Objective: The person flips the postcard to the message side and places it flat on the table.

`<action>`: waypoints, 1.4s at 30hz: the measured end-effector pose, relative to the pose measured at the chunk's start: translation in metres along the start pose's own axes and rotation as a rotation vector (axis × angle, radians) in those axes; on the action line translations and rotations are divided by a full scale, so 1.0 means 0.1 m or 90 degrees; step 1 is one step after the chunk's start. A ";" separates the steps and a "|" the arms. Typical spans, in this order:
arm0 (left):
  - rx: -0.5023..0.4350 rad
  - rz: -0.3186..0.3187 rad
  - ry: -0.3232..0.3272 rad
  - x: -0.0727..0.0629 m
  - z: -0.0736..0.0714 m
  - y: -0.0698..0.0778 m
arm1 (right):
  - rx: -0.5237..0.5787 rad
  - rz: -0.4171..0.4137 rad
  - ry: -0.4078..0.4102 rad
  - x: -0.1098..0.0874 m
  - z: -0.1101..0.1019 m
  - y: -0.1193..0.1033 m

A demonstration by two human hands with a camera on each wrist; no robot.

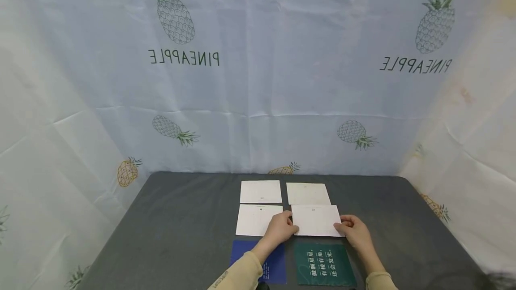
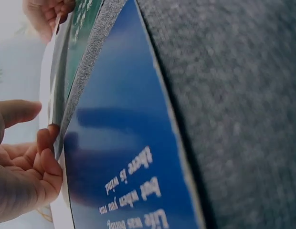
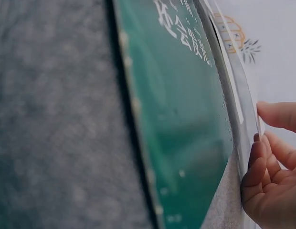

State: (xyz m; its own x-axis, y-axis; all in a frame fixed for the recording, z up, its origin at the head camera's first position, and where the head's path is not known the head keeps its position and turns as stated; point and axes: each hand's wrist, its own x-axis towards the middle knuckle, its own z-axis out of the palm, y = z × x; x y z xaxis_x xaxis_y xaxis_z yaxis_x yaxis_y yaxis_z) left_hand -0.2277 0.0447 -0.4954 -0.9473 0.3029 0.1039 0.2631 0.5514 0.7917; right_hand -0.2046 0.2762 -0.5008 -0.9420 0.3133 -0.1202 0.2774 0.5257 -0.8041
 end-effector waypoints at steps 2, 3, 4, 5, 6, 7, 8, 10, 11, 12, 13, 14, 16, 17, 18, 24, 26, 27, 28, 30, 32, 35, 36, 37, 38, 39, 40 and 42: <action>0.014 0.002 -0.012 0.00 0.00 0.01 | -0.009 -0.001 -0.004 0.01 0.01 0.01; 0.025 0.003 -0.019 0.01 0.00 0.02 | -0.019 -0.004 -0.004 0.02 0.01 0.01; 0.043 0.004 -0.025 0.01 0.01 0.03 | -0.027 -0.009 -0.005 0.02 0.01 0.01; 0.061 0.004 -0.032 0.01 0.01 0.04 | -0.039 -0.012 -0.005 0.02 0.02 0.02; 0.075 0.005 -0.037 0.02 0.01 0.05 | -0.051 -0.015 -0.004 0.03 0.02 0.02; 0.088 0.004 -0.042 0.02 0.02 0.05 | -0.061 -0.018 -0.003 0.03 0.03 0.02; 0.099 0.004 -0.044 0.02 0.02 0.06 | -0.073 -0.022 -0.001 0.03 0.04 0.02; 0.112 -0.001 -0.046 0.02 0.03 0.07 | -0.088 -0.025 0.003 0.03 0.05 0.02; 0.112 -0.004 -0.048 0.02 0.03 0.07 | -0.096 -0.024 0.006 0.03 0.07 0.02; 0.112 -0.006 -0.049 0.02 0.03 0.07 | -0.101 -0.024 0.008 0.02 0.08 0.01; 0.116 -0.007 -0.050 0.02 0.04 0.07 | -0.105 -0.025 0.008 0.02 0.09 0.01; 0.120 -0.006 -0.050 0.02 0.04 0.07 | -0.109 -0.026 0.008 0.02 0.10 0.01; 0.132 -0.006 -0.051 0.03 0.06 0.06 | -0.112 -0.030 0.009 0.01 0.12 0.01; 0.139 -0.006 -0.052 0.03 0.07 0.06 | -0.113 -0.031 0.010 0.00 0.13 0.01; 0.144 -0.007 -0.052 0.03 0.08 0.06 | -0.111 -0.034 0.010 0.00 0.14 0.01; 0.152 -0.016 -0.042 0.03 0.10 0.05 | -0.122 -0.056 0.019 -0.01 0.13 -0.01; 0.146 -0.016 -0.038 0.03 0.10 0.05 | -0.132 -0.069 0.023 -0.01 0.12 -0.02; 0.144 -0.016 -0.036 0.03 0.10 0.06 | -0.137 -0.076 0.026 -0.01 0.12 -0.02; 0.142 -0.016 -0.034 0.03 0.10 0.06 | -0.138 -0.081 0.029 -0.01 0.12 -0.02; 0.138 -0.018 -0.031 0.03 0.09 0.07 | -0.137 -0.089 0.032 -0.01 0.12 -0.02; 0.133 -0.021 -0.027 0.03 0.09 0.07 | -0.132 -0.094 0.033 -0.02 0.12 -0.02; 0.127 -0.024 -0.027 0.02 0.09 0.07 | -0.127 -0.095 0.027 -0.02 0.11 -0.02; 0.123 -0.025 -0.028 0.02 0.09 0.07 | -0.128 -0.090 0.022 -0.01 0.11 -0.02; 0.121 -0.024 -0.031 0.02 0.08 0.06 | -0.130 -0.083 0.016 -0.01 0.10 -0.02; 0.117 -0.024 -0.034 0.02 0.08 0.06 | -0.132 -0.074 0.010 0.00 0.09 -0.02; 0.115 -0.024 -0.037 0.03 0.07 0.06 | -0.133 -0.066 0.002 0.00 0.08 -0.02; 0.113 -0.024 -0.040 0.03 0.06 0.06 | -0.133 -0.056 -0.004 0.01 0.07 -0.01; 0.102 -0.023 -0.048 0.03 0.05 0.06 | -0.134 -0.039 -0.014 0.01 0.06 -0.02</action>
State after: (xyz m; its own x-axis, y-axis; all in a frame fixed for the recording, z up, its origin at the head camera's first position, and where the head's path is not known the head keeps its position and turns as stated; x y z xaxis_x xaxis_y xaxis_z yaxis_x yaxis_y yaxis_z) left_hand -0.2285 0.0525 -0.4934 -0.9421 0.3341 0.0273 0.2603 0.6778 0.6877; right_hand -0.2074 0.2711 -0.5028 -0.9616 0.2594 -0.0895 0.2507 0.6978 -0.6710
